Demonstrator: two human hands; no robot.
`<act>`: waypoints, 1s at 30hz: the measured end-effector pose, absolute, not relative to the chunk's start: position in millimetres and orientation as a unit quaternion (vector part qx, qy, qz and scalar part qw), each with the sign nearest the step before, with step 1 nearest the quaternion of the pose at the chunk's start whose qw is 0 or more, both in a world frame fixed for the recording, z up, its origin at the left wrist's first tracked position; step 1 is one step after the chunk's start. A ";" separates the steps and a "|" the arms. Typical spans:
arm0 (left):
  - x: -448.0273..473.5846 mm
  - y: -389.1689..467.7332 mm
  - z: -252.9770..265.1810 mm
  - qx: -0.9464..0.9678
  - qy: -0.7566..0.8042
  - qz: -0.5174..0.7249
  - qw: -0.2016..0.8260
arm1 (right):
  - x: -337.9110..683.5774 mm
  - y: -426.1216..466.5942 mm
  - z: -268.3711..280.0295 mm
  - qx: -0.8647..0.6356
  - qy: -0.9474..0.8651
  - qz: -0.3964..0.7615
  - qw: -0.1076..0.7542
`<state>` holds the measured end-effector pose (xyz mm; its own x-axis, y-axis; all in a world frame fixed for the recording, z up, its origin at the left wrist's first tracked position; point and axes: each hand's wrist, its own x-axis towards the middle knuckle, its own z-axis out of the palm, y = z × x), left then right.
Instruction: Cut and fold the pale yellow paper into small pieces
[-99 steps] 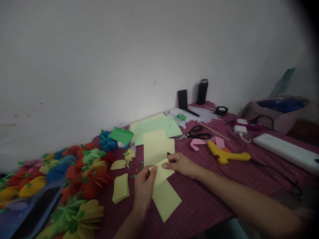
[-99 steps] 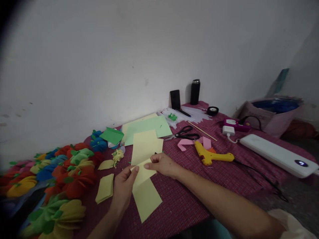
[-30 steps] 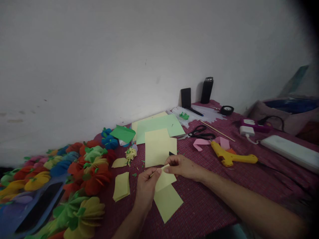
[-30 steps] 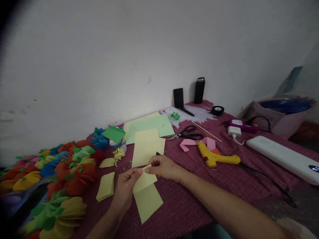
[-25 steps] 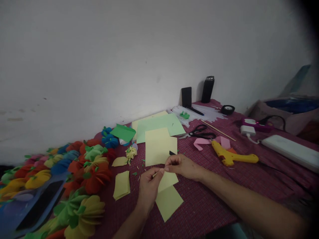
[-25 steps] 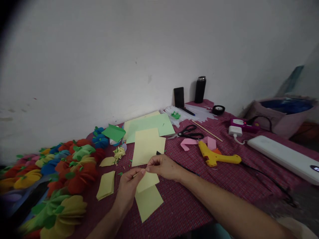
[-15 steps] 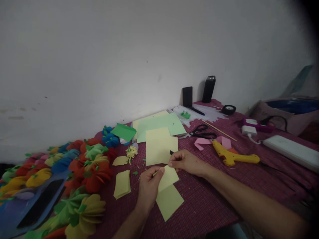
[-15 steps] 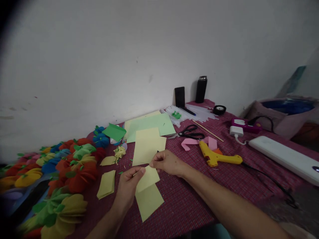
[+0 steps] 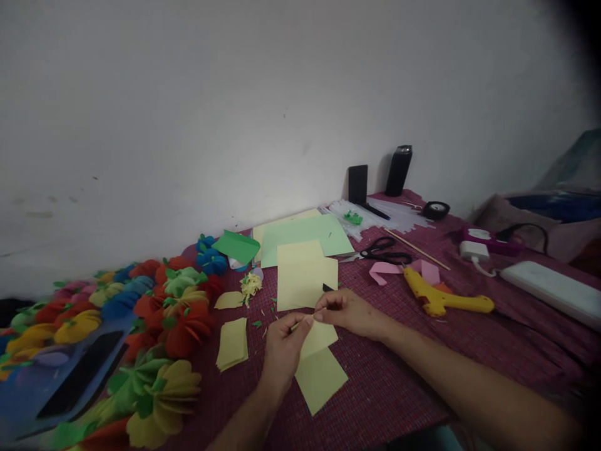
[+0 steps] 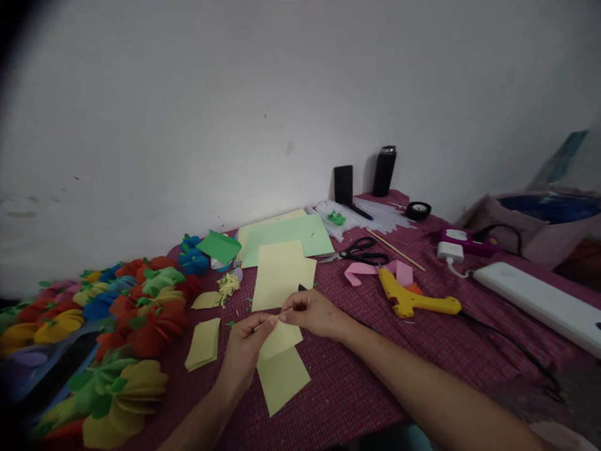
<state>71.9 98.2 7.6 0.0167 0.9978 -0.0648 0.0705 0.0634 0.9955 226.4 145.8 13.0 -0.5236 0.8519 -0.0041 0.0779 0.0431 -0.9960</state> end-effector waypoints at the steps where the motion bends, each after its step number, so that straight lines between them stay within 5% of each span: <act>1: 72.1 98.4 7.3 0.509 0.529 0.457 0.503 | 226.2 145.8 12.1 -0.360 -0.646 0.588 0.328; 12: 66.3 100.4 12.8 0.535 0.535 0.450 0.475 | 241.3 153.8 16.6 -0.352 -0.616 0.602 0.366; 20: 51.4 108.8 23.6 0.419 0.518 0.575 0.475 | 255.0 163.3 23.9 -0.365 -0.527 0.622 0.450; 25: 59.4 105.2 24.1 0.435 0.502 0.491 0.564 | 252.8 163.1 22.8 -0.355 -0.478 0.666 0.450; 30: 70.3 100.2 20.1 0.511 0.512 0.434 0.537 | 246.0 158.5 17.2 -0.351 -0.484 0.677 0.429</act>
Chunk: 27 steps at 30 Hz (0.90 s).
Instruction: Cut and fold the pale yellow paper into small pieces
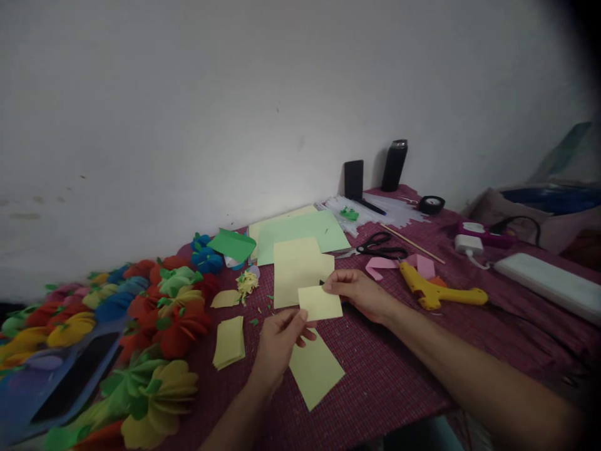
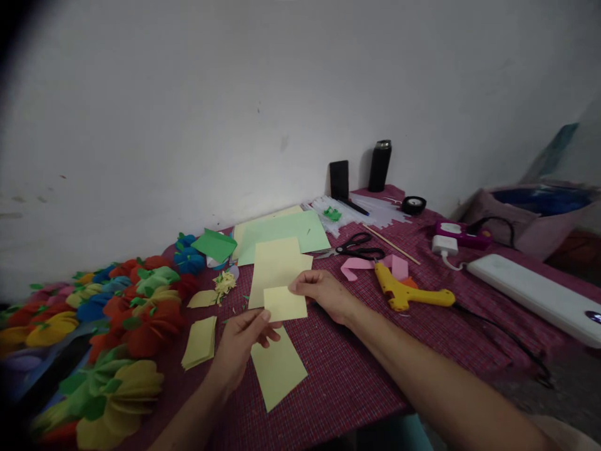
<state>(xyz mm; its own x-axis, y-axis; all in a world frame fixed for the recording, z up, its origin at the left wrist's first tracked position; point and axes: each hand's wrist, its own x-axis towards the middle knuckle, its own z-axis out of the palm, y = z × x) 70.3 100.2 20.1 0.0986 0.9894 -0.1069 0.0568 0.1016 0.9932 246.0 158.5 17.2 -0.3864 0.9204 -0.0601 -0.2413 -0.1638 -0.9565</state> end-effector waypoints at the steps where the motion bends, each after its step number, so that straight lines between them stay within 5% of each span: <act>1: 70.5 100.1 19.1 0.517 0.516 0.430 0.531 | 245.5 158.2 16.2 -0.352 -0.488 0.676 0.425; 27: 69.2 100.6 21.9 0.506 0.490 0.456 0.544 | 245.9 151.9 16.5 -0.364 -0.524 0.703 0.315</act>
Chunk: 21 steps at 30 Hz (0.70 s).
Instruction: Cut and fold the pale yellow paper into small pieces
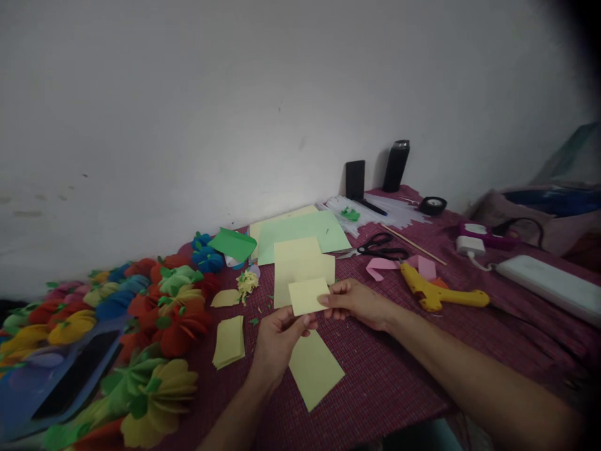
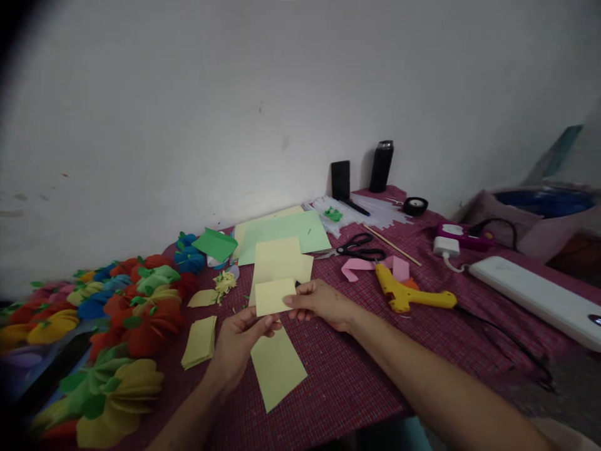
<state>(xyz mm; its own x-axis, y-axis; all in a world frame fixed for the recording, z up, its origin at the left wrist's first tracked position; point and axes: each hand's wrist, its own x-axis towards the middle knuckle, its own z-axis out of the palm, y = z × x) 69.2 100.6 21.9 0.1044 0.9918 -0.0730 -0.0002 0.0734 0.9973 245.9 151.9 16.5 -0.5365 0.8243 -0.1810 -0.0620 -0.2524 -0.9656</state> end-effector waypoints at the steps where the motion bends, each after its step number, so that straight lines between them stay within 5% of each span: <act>1: 69.2 100.7 21.6 0.506 0.492 0.455 0.543 | 245.9 152.0 16.7 -0.364 -0.521 0.705 0.314; 21: 68.9 100.5 26.4 0.423 0.468 0.526 0.570 | 239.2 148.8 12.9 -0.367 -0.629 0.614 0.303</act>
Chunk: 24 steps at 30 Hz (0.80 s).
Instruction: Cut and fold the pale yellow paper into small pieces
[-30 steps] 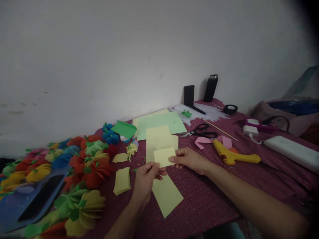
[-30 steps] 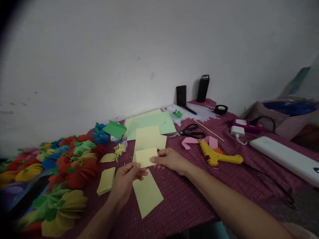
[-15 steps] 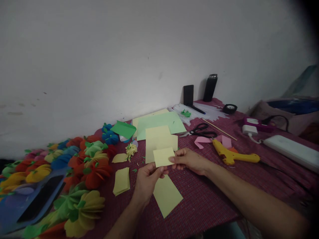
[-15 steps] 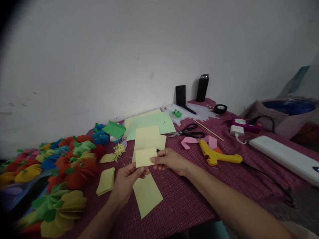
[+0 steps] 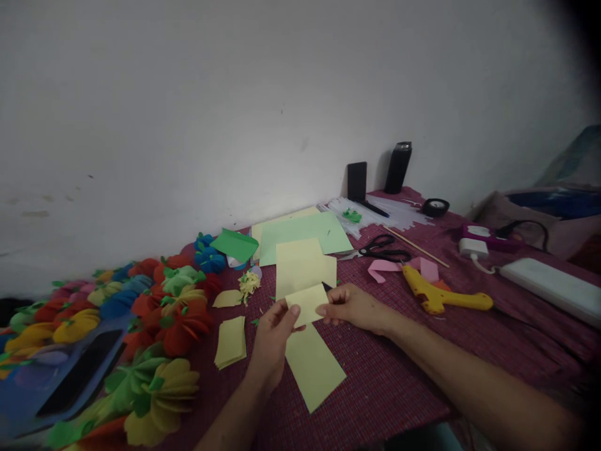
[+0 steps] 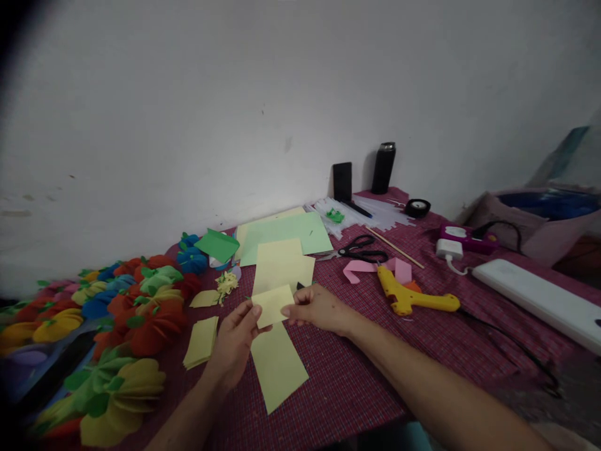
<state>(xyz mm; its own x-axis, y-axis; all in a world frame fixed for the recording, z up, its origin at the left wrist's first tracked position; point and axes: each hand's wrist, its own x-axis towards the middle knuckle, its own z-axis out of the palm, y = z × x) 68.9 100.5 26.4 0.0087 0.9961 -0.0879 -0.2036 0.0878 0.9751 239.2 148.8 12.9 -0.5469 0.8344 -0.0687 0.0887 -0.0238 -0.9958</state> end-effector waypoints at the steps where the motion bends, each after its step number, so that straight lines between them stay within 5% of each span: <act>1: 68.3 101.2 24.5 0.415 0.477 0.518 0.577 | 238.1 148.2 11.9 -0.362 -0.643 0.605 0.298; 24: 71.0 100.8 14.1 0.419 0.518 0.475 0.575 | 235.4 145.3 12.2 -0.362 -0.732 0.481 0.319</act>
